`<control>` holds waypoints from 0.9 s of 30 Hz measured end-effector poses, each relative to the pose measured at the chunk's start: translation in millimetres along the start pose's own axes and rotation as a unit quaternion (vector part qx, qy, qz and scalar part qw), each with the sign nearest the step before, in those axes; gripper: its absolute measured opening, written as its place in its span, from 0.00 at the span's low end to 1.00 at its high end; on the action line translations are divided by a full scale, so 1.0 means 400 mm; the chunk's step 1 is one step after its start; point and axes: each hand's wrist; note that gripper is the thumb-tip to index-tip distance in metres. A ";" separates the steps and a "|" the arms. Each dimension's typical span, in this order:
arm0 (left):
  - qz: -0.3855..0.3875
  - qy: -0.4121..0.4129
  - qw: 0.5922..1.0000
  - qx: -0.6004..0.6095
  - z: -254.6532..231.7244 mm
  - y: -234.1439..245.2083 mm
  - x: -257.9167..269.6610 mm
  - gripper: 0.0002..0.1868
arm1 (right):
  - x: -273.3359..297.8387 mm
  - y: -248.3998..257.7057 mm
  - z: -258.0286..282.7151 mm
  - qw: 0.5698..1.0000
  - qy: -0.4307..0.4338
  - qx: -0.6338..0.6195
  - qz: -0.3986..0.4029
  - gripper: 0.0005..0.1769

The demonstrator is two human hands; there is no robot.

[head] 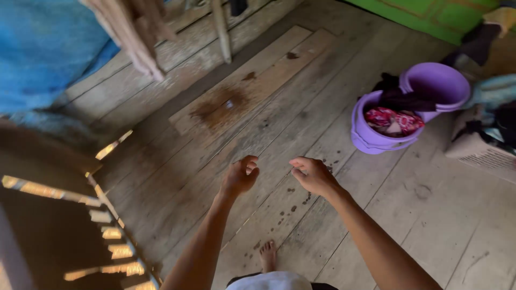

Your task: Hanging wet laundry on a balcony railing to dry.

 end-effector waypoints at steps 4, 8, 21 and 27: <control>0.052 -0.045 0.997 -0.035 -0.071 -0.018 -0.149 0.22 | -0.027 0.078 -0.083 0.996 -0.039 -0.041 -0.067 0.21; 0.103 -0.078 0.991 -0.045 -0.134 -0.085 -0.270 0.22 | -0.001 0.144 -0.167 0.987 -0.066 -0.065 -0.128 0.20; 0.171 -0.171 0.970 -0.005 -0.430 -0.331 -0.594 0.22 | 0.012 0.415 -0.490 0.960 -0.121 -0.129 -0.218 0.19; 0.170 -0.184 0.968 0.017 -0.630 -0.439 -0.759 0.22 | -0.020 0.609 -0.667 0.953 -0.111 -0.131 -0.251 0.18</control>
Point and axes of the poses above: each hand's wrist, its own x-axis away from the middle knuckle, its own y-axis out of the back of the hand, z = x × y, and after that the axes turned 8 degrees about z, right-handed
